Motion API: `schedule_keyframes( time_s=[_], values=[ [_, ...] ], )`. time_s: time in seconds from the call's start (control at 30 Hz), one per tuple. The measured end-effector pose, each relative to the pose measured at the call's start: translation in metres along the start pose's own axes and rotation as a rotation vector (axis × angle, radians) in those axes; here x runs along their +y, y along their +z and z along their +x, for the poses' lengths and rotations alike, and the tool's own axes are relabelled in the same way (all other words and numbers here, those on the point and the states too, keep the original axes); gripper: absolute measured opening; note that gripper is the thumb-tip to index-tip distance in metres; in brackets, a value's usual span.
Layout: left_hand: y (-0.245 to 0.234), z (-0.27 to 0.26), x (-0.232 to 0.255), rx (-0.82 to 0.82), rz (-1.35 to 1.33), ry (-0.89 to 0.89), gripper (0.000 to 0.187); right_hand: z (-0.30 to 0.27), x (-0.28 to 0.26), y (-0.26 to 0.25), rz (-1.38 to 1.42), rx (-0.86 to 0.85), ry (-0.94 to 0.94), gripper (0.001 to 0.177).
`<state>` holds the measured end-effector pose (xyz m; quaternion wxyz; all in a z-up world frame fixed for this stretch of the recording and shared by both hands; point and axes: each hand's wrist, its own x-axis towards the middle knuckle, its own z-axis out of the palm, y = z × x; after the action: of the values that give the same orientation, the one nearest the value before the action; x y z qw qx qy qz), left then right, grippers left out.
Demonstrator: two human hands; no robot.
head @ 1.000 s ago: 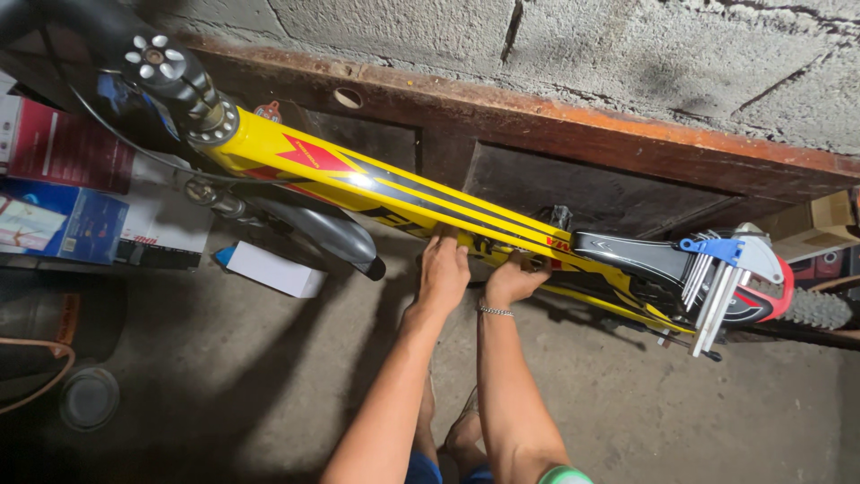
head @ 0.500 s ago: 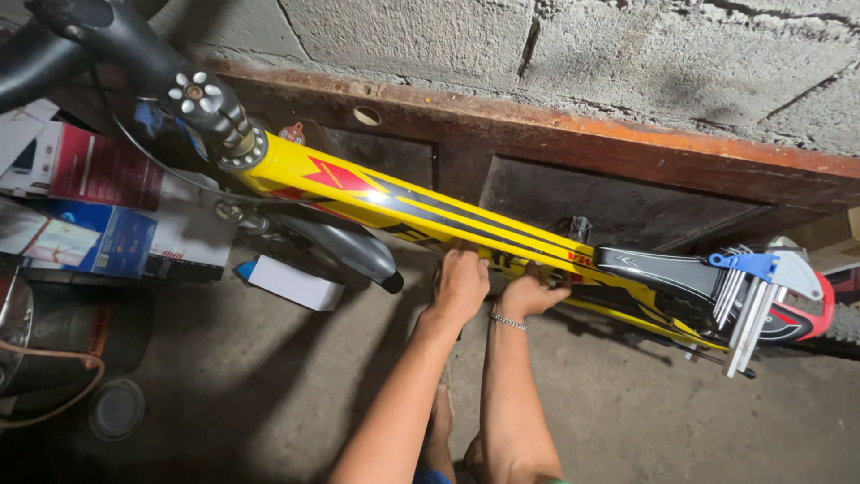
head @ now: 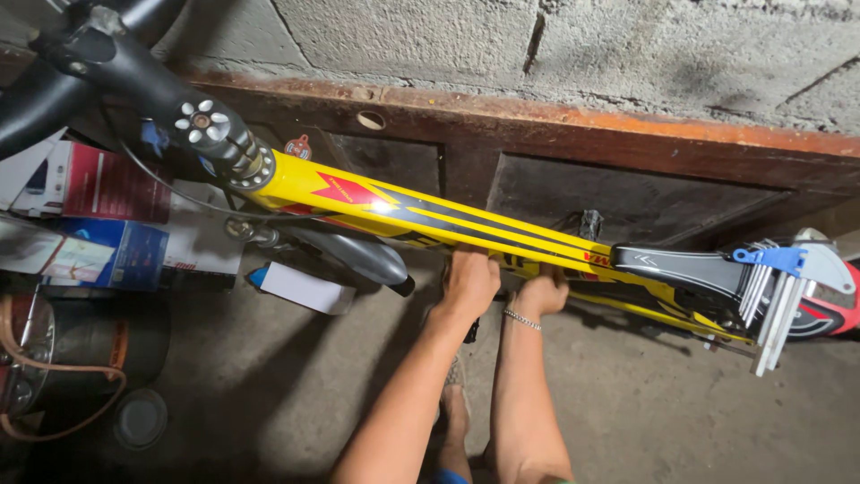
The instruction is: The person selects an Allen key from a set and uses it to loosen the seat post clamp on a yellow bicycle. They then remove the seat, wipe the seat and frame with a pink cloth, and reinsert the seat post, tightening the clamp to secure it.
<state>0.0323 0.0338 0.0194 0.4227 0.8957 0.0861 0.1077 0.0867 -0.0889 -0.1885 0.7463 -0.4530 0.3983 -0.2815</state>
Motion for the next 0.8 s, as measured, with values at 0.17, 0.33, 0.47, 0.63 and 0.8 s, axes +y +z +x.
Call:
schedule_keyframes(
  time_s=[0.17,0.33,0.47,0.63,0.8],
  values=[
    [0.009,0.002,0.003,-0.124,0.053,-0.215,0.024,-0.005,-0.027,-0.003,-0.505,0.009,-0.198,0.027],
    [0.013,0.013,0.005,-0.21,0.01,-0.339,0.029,-0.007,-0.04,-0.011,-0.505,-0.155,-0.318,0.023],
    [0.01,0.021,0.013,-0.203,-0.12,-0.581,0.038,-0.001,-0.039,-0.019,-0.377,-0.305,-0.294,0.022],
    [0.012,0.017,0.016,-0.212,0.044,-0.489,0.033,0.008,-0.028,-0.022,-0.59,-0.226,-0.222,0.023],
    [0.021,0.016,0.005,-0.191,0.143,-0.353,0.029,0.013,-0.026,-0.024,-0.405,-0.322,-0.289,0.022]
  ],
)
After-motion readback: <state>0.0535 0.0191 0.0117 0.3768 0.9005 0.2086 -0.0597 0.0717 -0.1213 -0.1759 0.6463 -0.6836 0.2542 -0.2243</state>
